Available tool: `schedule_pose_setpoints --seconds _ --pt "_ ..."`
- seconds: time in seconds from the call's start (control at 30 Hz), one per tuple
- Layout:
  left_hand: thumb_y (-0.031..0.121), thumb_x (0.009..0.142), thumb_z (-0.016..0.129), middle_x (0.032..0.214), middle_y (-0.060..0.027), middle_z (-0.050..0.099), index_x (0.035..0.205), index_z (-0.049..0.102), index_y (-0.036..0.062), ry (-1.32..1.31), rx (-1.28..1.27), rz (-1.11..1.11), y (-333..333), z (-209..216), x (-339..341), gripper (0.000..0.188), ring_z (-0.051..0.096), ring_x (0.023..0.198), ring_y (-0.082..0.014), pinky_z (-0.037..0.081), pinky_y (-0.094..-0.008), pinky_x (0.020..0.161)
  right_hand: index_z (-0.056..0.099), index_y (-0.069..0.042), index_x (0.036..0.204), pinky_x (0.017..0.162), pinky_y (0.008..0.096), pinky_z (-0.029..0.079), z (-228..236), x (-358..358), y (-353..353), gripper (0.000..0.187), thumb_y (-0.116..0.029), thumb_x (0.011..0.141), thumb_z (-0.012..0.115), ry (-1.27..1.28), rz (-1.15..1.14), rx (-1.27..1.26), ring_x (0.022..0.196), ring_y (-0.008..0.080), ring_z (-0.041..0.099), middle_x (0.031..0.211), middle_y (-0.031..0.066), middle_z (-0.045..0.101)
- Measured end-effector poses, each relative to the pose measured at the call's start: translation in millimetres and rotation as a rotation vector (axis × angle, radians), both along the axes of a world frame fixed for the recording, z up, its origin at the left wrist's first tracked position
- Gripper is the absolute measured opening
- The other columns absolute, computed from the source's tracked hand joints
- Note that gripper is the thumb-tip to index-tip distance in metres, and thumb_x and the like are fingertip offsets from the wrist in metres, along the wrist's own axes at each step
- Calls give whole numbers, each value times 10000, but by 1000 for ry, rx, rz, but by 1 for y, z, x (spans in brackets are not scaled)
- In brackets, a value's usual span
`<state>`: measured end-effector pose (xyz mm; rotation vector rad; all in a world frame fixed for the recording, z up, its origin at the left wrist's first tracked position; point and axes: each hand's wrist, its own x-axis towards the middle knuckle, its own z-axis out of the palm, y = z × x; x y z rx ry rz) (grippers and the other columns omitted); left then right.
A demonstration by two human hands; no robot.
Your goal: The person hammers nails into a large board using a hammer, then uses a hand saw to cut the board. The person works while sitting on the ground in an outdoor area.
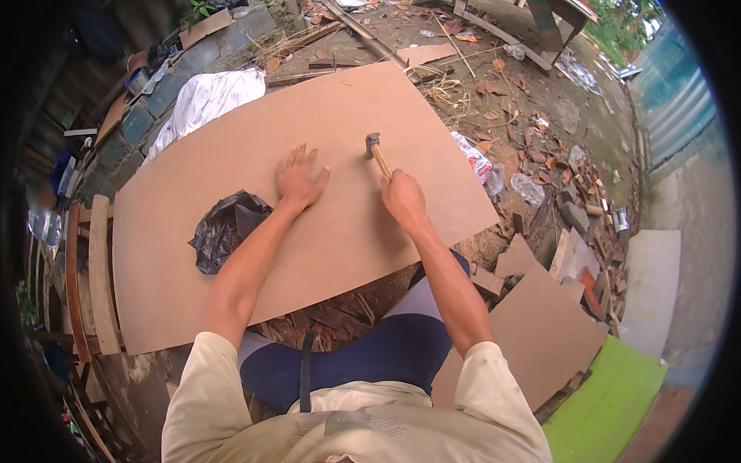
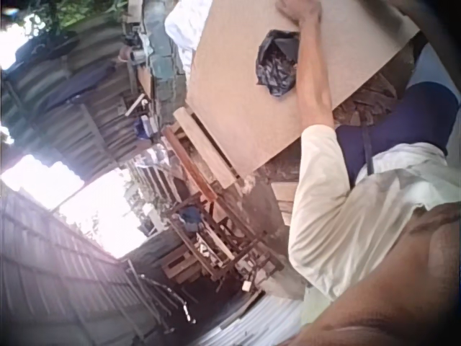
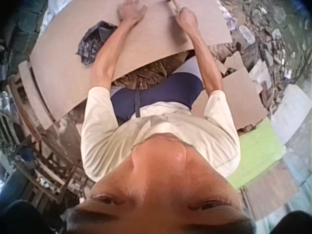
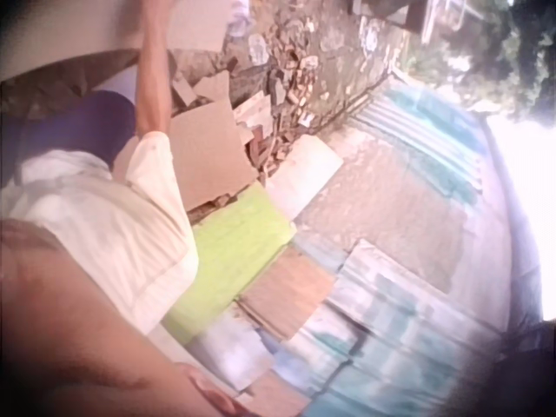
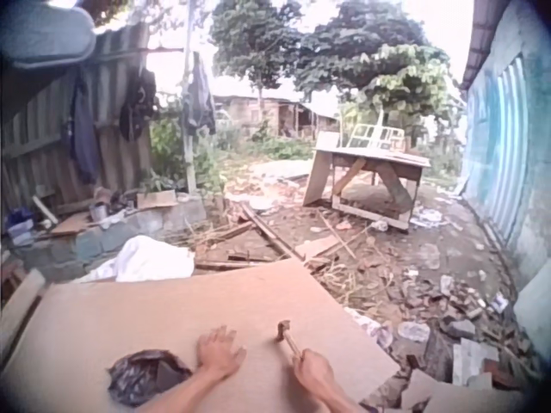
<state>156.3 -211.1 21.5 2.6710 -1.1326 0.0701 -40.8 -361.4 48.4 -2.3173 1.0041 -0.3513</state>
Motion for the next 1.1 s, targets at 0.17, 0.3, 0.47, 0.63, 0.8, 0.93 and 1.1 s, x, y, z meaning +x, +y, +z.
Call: schedule_pose_setpoints --seconds 0.17,0.3,0.47,0.63,0.8,0.93,1.1 --pt "617 963 472 1676 -120 239 1583 357 217 77 21 43 -20 0 -10 747 173 1556 -305 98 -555 1241 614 67 963 775 565 522 -6 -5 5 386 -314 1012 572 -35 31 -44 848 496 662 886 305 676" --pt "613 955 472 1698 -121 159 1604 306 229 93 102 55 -35 5 -8 772 110 1568 -324 55 -628 1222 610 59 962 768 566 525 -12 -12 5 374 -311 1005 575 -29 -2 -11 849 493 663 874 306 676" --pt "670 965 413 1710 -109 99 1626 225 292 100 195 87 -50 3 8 784 75 1572 -341 63 -699 1187 594 42 939 746 556 526 -21 -13 4 361 -315 990 599 -34 1 52 789 496 662 787 292 668" --pt "685 972 371 1710 -121 93 1634 197 287 119 202 105 -74 2 18 791 56 1572 -365 29 -713 1179 564 26 890 692 523 501 -22 -16 0 377 -334 962 654 -62 23 138 721 466 645 725 269 642" --pt "691 968 374 1703 -129 129 1629 223 276 92 186 128 -79 0 7 795 83 1567 -373 22 -717 1176 561 17 884 673 506 484 -25 -24 3 371 -330 946 678 -72 12 178 716 441 638 720 244 635" --pt "695 960 384 1697 -131 156 1621 255 271 57 167 140 -77 -1 8 795 101 1564 -373 31 -717 1175 578 18 924 714 523 489 -3 -24 5 349 -321 949 659 -22 -7 298 790 433 659 783 235 662" --pt "711 954 382 1699 -132 149 1625 243 252 69 183 124 -77 -2 8 824 94 1565 -371 28 -723 1171 574 16 893 694 520 466 -13 -23 8 344 -311 952 665 -16 -35 256 749 439 629 746 242 635"
